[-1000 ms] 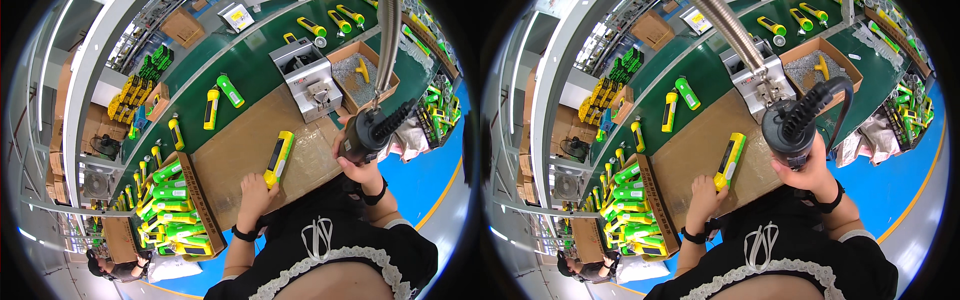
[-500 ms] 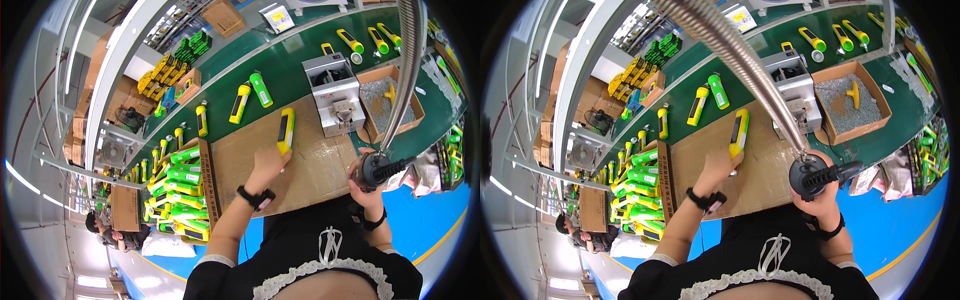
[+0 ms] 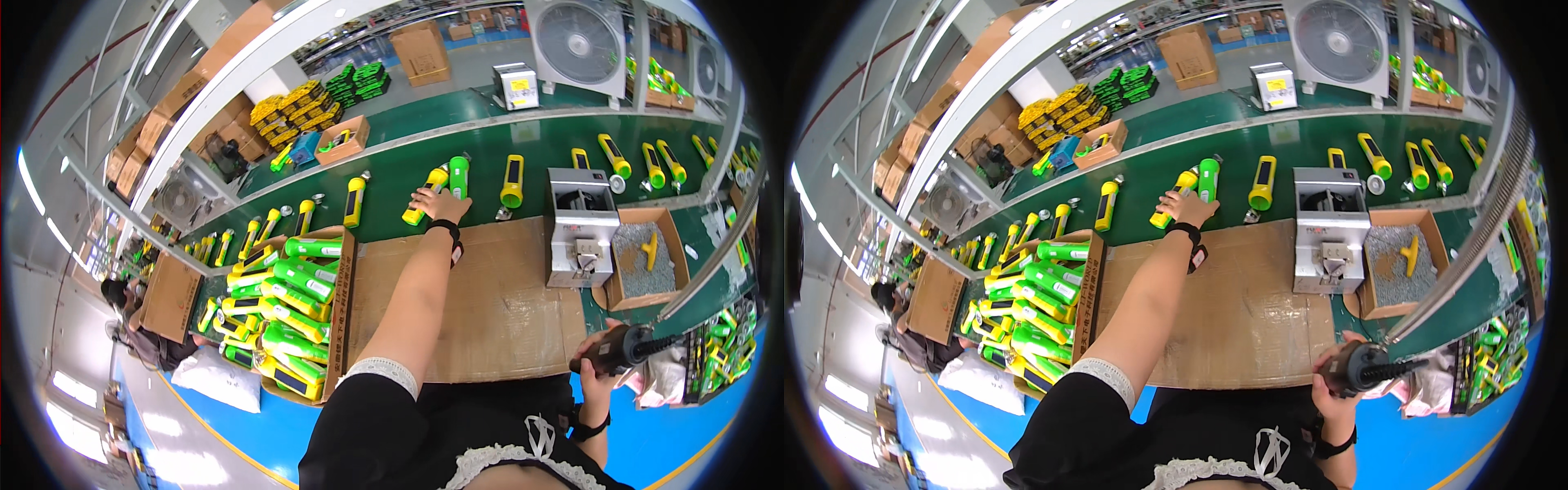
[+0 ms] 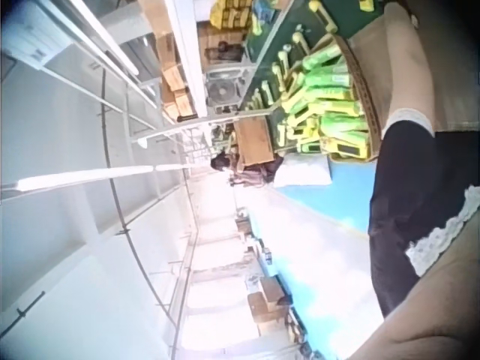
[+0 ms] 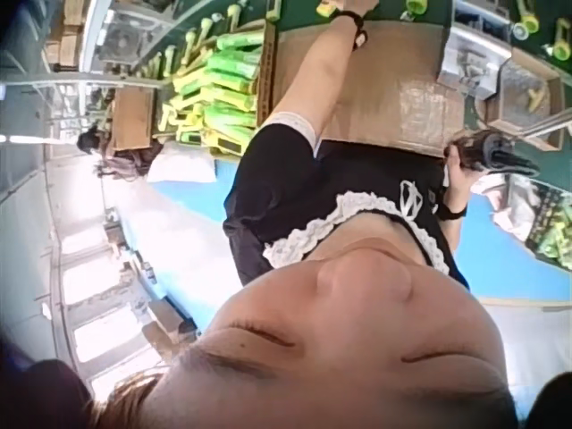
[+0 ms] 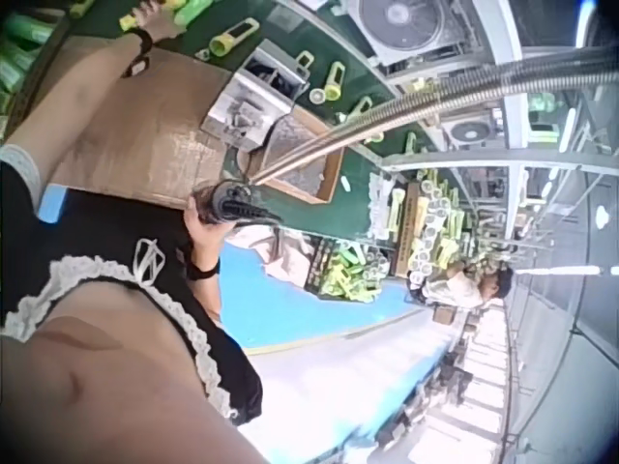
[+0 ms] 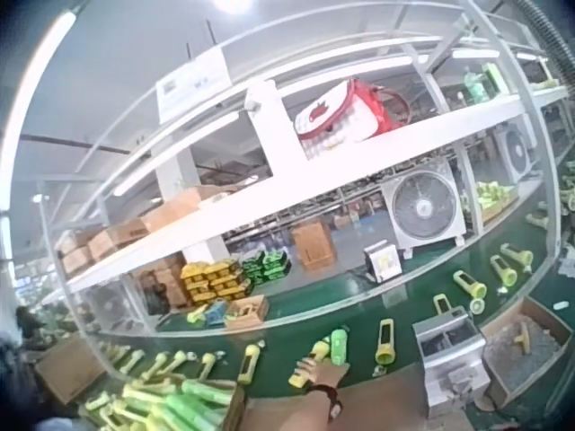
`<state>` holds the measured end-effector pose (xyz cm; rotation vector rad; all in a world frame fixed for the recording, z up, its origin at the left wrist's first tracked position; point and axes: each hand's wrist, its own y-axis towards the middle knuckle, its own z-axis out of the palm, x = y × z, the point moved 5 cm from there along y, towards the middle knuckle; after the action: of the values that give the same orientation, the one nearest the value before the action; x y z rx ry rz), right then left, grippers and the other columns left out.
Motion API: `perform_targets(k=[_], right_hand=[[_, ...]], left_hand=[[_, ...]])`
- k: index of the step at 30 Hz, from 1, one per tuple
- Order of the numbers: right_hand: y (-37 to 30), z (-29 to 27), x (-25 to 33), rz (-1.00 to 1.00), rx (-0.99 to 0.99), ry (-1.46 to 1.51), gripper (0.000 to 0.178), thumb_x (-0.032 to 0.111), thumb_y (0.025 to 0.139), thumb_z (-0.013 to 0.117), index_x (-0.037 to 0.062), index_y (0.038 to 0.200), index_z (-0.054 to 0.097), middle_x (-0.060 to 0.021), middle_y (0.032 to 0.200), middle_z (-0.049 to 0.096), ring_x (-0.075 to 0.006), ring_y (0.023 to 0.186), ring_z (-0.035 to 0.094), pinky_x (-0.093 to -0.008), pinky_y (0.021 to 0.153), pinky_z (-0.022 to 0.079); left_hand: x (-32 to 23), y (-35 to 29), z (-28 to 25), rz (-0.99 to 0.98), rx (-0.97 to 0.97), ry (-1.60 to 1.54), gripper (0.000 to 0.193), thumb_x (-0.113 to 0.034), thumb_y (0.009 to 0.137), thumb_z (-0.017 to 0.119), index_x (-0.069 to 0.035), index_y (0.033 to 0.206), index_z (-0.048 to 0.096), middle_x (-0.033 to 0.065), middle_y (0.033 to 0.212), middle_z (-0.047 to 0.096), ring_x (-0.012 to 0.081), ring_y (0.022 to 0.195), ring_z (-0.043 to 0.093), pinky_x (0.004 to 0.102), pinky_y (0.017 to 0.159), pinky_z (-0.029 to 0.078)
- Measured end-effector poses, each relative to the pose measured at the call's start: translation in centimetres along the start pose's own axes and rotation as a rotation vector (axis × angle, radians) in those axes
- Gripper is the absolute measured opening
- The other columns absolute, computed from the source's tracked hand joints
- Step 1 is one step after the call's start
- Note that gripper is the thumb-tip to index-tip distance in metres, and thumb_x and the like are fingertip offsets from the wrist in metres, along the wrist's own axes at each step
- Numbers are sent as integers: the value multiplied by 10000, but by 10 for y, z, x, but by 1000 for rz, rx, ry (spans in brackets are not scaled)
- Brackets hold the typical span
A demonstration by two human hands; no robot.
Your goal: Assembling and testing handheld flashlights using an electric screwdriver.
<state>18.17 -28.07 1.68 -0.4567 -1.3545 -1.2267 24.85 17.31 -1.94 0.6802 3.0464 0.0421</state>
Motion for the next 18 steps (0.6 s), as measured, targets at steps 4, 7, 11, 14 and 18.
perform_targets(k=[4,7,11,14,18], right_hand=[[1,3,3,-11,-48,-51,744,260,745,713,-15,1292,291,-55,767,531,-130,665,517,-238,622,422],[6,2,-11,-81,-10,-70,765,252,768,689,-33,1328,253,-58,763,527,-131,671,514,-237,644,418],[14,12,-9,-111,80,6,741,194,794,661,-30,1347,222,-85,777,517,-150,654,517,-247,626,436],[22,18,-15,-147,125,24,731,186,801,652,-25,1350,218,-89,773,509,-153,642,510,-252,609,439],[29,38,-21,-170,155,53,684,189,813,638,-38,1334,257,-89,769,501,-149,645,494,-255,600,440]], left_hand=[[52,26,-1,111,99,15,715,-606,643,636,-138,1182,591,212,1293,407,388,1204,360,504,933,269],[81,15,-9,126,-5,-125,611,-575,635,651,-148,1071,628,156,1126,531,331,1065,479,429,869,315],[97,-63,-3,124,-148,96,532,-531,654,642,-120,991,614,166,1048,539,313,994,501,407,752,349],[108,-143,6,3,4,37,558,-557,657,642,-92,965,603,200,1042,533,328,1011,493,409,754,343],[138,-214,-21,2,-356,6,657,-591,688,644,-45,1045,570,302,1088,504,447,1110,444,491,853,362]])
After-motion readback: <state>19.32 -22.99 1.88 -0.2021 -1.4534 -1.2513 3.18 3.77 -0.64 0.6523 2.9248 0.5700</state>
